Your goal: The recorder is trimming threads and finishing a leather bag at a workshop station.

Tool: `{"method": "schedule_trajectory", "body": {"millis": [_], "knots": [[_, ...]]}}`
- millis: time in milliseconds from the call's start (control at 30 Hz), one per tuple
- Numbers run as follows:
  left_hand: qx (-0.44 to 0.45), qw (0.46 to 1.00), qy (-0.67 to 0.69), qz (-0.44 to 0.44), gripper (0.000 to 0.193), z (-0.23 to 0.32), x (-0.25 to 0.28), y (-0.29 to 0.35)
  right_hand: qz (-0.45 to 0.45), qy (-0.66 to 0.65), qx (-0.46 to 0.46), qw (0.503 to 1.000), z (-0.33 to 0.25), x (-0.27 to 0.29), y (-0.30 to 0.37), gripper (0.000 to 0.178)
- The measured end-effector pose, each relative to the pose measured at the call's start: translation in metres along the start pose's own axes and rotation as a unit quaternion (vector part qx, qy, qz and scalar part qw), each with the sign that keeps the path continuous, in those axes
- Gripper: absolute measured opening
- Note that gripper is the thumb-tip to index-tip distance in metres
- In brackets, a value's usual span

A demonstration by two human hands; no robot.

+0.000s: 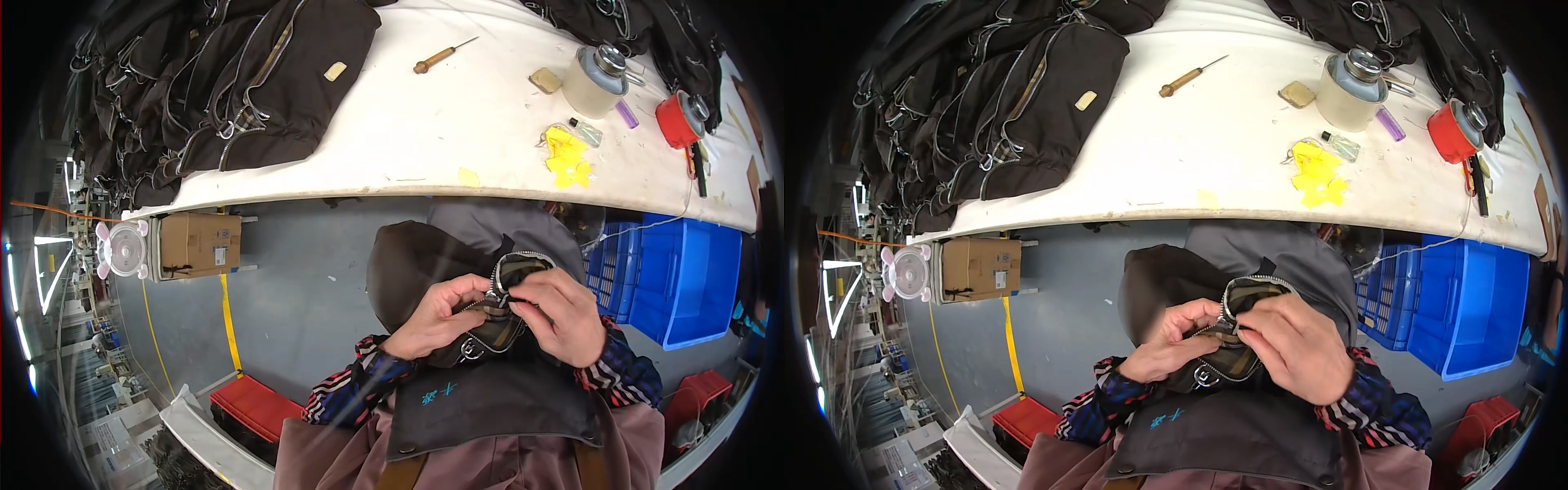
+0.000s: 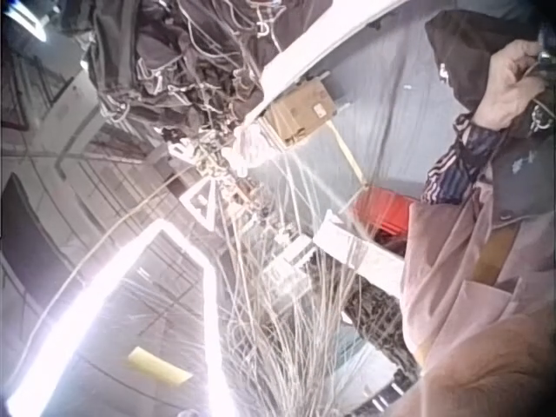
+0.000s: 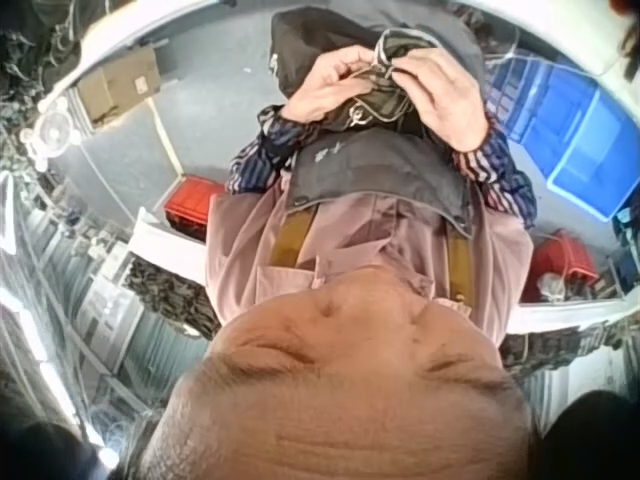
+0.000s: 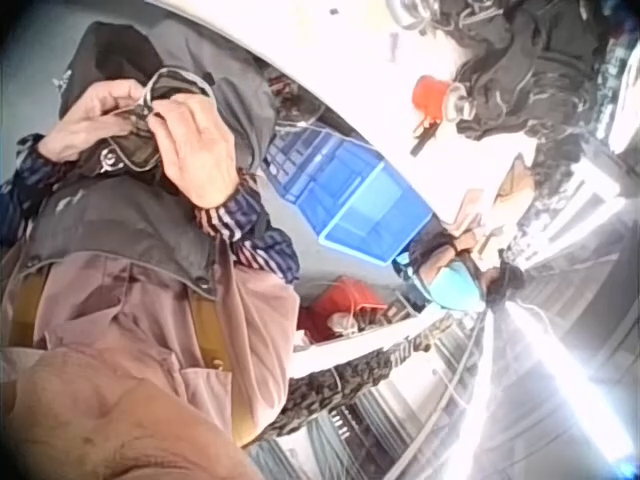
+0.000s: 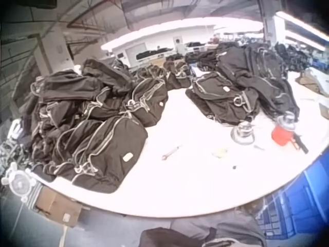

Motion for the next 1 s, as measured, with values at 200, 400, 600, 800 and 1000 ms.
{"method": "schedule_trajectory", "body": {"millis": [200,400,600,800,1000], "knots": [[0.005,0.999,0.031,-0.033,0.030,0.004,0.011,0.006,-0.016,-0.178,0.000,0.984,0.031,-0.033,-0.001,0.009],[-0.020,0.998,0.053,-0.012,0.027,-0.011,0.006,0.020,-0.110,-0.314,-0.069,0.940,0.048,-0.059,-0.003,0.011],[-0.081,0.995,0.023,0.049,0.014,-0.004,-0.005,0.017,-0.084,-0.339,-0.102,0.931,0.057,-0.061,-0.012,0.018],[-0.129,0.989,-0.033,0.059,0.017,-0.007,0.000,0.014,-0.090,-0.370,-0.111,0.918,0.054,-0.059,-0.030,0.020],[-0.209,0.964,0.053,0.155,0.016,0.023,-0.014,-0.015,0.138,-0.305,-0.085,0.938,0.054,-0.039,-0.072,0.011]]}}
Point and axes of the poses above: each hand's wrist, its own y-axis away from the middle knuckle, its own x-axis out of the back of the hand, z = x × y, the point moved 2 cm from there along -y, towards the middle knuckle, and after that the axes turned 4 degrees about x, right-handed, at the moved point
